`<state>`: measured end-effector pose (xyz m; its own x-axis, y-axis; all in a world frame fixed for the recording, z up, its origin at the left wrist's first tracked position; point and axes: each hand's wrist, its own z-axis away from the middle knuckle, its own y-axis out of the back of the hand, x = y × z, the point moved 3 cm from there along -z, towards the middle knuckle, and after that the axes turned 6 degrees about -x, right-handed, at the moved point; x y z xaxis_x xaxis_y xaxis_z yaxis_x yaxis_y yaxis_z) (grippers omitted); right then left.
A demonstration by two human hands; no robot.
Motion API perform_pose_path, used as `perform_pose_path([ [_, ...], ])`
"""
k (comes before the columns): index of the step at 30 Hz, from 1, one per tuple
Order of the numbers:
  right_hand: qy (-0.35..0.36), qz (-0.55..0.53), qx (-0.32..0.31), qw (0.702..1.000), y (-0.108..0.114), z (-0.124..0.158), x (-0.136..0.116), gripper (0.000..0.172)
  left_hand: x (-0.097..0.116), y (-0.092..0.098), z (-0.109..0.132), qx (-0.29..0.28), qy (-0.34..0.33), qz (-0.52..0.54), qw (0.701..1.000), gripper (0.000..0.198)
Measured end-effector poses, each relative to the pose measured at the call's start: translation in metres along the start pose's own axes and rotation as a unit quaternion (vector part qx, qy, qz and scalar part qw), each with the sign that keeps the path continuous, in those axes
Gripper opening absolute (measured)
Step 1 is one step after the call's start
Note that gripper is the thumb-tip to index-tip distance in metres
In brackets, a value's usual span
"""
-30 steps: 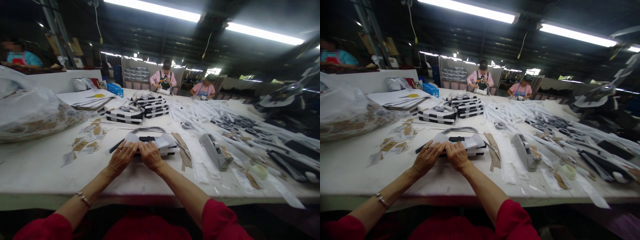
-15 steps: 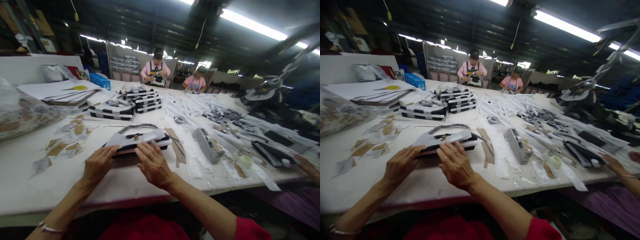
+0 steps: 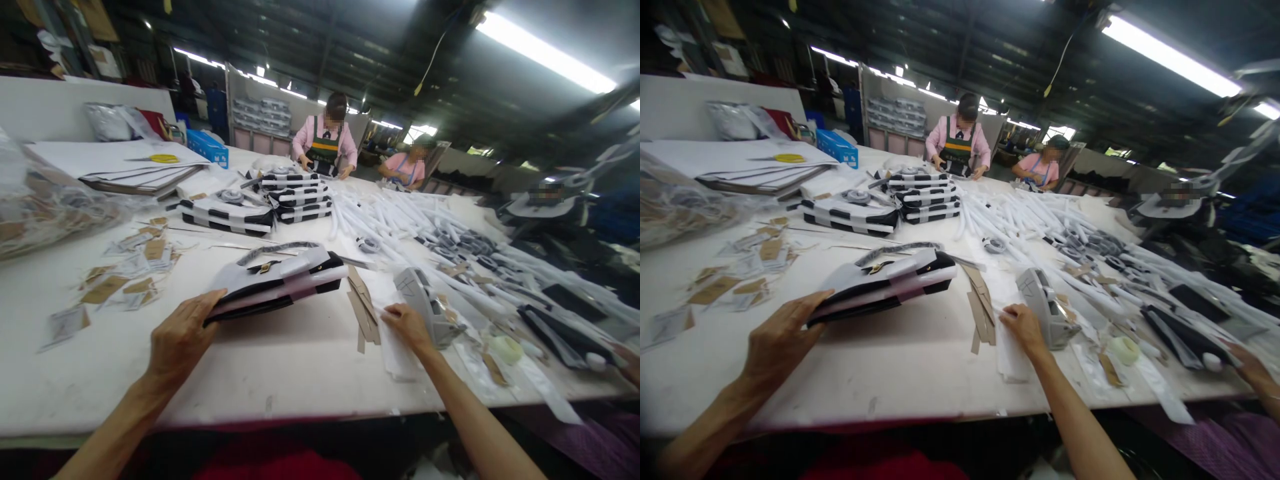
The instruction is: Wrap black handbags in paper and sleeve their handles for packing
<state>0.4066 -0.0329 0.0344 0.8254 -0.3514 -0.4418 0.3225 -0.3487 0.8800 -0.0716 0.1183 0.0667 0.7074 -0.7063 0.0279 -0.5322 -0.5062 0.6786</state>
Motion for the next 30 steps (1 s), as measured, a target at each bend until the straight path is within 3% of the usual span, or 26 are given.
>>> perform_pose_path([
  [6, -0.033, -0.002, -0.03, 0.999, -0.002, 0.001, 0.004, 0.031, -0.001, -0.005, 0.002, 0.0, 0.023, 0.021, 1.0, 0.043],
  [10, -0.056, -0.01, -0.047, 0.997, 0.004, -0.005, 0.008, 0.027, -0.002, -0.005, 0.001, 0.009, 0.033, 0.031, 0.999, 0.037],
  [20, -0.111, -0.072, -0.014, 0.991, 0.043, -0.016, -0.013, 0.029, -0.001, -0.005, 0.003, 0.013, 0.057, 0.05, 0.997, 0.038],
  [25, -0.043, -0.134, -0.017, 0.99, 0.05, -0.008, -0.068, 0.042, -0.004, -0.009, 0.005, 0.013, 0.072, 0.061, 0.995, 0.039],
  [28, 0.058, -0.183, -0.075, 0.978, 0.022, 0.017, -0.126, 0.032, -0.005, -0.01, 0.002, 0.027, 0.084, 0.071, 0.994, 0.037],
  [30, 0.128, -0.219, -0.151, 0.956, -0.005, 0.043, -0.165, 0.027, -0.006, -0.01, 0.0, 0.033, 0.097, 0.084, 0.991, 0.035],
])
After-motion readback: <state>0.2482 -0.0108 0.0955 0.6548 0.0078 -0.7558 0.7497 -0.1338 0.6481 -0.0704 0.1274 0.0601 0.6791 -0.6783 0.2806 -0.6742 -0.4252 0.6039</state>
